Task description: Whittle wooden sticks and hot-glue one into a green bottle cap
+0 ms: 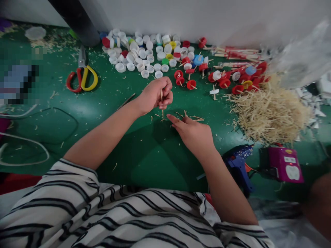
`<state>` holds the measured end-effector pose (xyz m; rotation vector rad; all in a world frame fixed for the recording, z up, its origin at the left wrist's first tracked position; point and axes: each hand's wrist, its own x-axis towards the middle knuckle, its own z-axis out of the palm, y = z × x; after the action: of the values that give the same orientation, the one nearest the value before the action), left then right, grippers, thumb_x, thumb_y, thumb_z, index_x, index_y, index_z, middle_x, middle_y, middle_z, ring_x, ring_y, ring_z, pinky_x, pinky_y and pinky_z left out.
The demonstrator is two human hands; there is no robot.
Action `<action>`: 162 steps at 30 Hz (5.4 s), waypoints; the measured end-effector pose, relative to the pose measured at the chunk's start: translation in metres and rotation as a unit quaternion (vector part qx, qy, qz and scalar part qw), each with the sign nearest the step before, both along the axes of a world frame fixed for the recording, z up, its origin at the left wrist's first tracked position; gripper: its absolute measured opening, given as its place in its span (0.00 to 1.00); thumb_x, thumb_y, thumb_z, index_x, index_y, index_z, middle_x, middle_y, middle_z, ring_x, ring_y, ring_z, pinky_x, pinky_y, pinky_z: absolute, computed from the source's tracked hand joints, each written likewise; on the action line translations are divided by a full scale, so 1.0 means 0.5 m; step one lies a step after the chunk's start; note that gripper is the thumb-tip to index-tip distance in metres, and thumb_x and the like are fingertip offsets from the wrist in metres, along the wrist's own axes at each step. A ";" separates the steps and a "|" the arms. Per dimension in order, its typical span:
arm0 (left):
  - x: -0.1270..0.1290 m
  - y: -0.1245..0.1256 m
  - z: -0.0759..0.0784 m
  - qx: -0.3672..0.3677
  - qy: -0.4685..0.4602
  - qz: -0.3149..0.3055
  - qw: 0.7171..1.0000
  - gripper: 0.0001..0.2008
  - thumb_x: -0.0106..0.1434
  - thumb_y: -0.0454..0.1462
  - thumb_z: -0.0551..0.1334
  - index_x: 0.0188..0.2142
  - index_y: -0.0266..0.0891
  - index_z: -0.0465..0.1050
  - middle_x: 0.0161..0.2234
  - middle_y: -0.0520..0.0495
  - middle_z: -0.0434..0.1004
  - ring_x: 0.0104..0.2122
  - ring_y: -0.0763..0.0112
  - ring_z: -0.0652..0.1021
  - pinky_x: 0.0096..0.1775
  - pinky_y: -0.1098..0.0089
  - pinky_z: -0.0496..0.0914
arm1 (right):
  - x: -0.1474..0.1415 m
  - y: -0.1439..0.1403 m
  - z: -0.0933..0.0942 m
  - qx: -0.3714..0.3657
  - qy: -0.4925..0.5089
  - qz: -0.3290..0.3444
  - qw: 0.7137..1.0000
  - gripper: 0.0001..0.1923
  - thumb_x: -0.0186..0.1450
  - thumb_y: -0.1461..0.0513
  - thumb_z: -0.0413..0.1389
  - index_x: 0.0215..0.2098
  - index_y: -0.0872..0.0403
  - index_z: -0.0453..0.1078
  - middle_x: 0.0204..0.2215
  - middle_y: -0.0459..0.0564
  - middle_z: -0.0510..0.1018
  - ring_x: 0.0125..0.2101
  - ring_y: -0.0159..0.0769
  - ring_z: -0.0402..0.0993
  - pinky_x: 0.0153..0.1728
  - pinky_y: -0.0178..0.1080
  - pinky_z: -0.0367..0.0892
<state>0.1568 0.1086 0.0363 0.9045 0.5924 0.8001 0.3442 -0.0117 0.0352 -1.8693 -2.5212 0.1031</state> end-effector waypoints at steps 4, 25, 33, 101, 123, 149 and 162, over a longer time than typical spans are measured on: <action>0.003 -0.003 0.003 0.025 0.019 -0.002 1.000 0.15 0.75 0.34 0.49 0.28 0.41 0.57 0.17 0.56 0.61 0.14 0.82 0.57 0.20 0.78 0.55 | -0.016 0.003 0.005 -0.026 -0.029 -0.008 0.999 0.25 0.81 0.53 0.48 0.73 0.33 0.67 0.53 0.48 0.86 0.40 0.37 0.83 0.28 0.38 0.56; -0.004 -0.002 0.014 0.078 0.103 -0.039 0.991 0.14 0.75 0.35 0.46 0.30 0.43 0.54 0.18 0.56 0.61 0.17 0.79 0.54 0.26 0.70 0.53 | -0.001 -0.015 0.005 0.005 0.013 -0.021 1.000 0.23 0.81 0.54 0.51 0.71 0.35 0.71 0.46 0.47 0.87 0.38 0.36 0.82 0.27 0.38 0.55; 0.001 -0.013 0.022 0.083 0.108 -0.007 0.991 0.14 0.73 0.34 0.46 0.29 0.43 0.54 0.18 0.56 0.59 0.17 0.80 0.55 0.24 0.73 0.52 | -0.034 -0.022 0.008 -0.021 -0.048 -0.049 0.997 0.25 0.81 0.54 0.49 0.74 0.33 0.67 0.50 0.48 0.87 0.32 0.35 0.79 0.25 0.39 0.49; -0.015 -0.027 0.031 0.392 0.448 0.055 0.802 0.24 0.81 0.46 0.43 0.28 0.45 0.57 0.24 0.50 0.65 0.25 0.66 0.66 0.35 0.62 0.58 | -0.045 -0.064 0.007 0.008 -0.095 -0.040 0.995 0.27 0.81 0.55 0.45 0.75 0.39 0.66 0.43 0.52 0.87 0.25 0.33 0.74 0.23 0.40 0.45; -0.030 -0.010 0.029 0.380 0.464 0.025 0.800 0.22 0.81 0.44 0.44 0.28 0.44 0.57 0.27 0.48 0.67 0.27 0.67 0.67 0.36 0.62 0.57 | -0.029 -0.037 0.009 0.042 0.030 -0.053 0.997 0.24 0.81 0.54 0.48 0.71 0.38 0.71 0.47 0.49 0.88 0.39 0.37 0.83 0.27 0.38 0.54; -0.226 -0.133 0.258 0.486 0.535 0.072 0.687 0.34 0.73 0.48 0.41 0.46 0.25 0.79 0.36 0.54 0.70 0.54 0.61 0.83 0.47 0.59 0.63 | -0.043 -0.066 0.068 0.065 0.056 0.225 0.971 0.15 0.74 0.55 0.56 0.50 0.52 0.81 0.47 0.55 0.85 0.45 0.48 0.81 0.40 0.44 0.70; -0.434 -0.374 0.112 0.317 0.506 0.317 0.737 0.18 0.76 0.38 0.56 0.31 0.37 0.78 0.24 0.53 0.74 0.25 0.78 0.71 0.29 0.73 0.62 | -0.316 -0.141 0.059 -0.002 -0.027 0.468 0.883 0.22 0.80 0.67 0.45 0.66 0.55 0.72 0.53 0.55 0.83 0.49 0.43 0.72 0.36 0.44 0.60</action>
<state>-0.0602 -0.0783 0.0923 1.8500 1.7274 1.1151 0.1861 -0.0820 0.0650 -0.4843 -3.1790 0.0481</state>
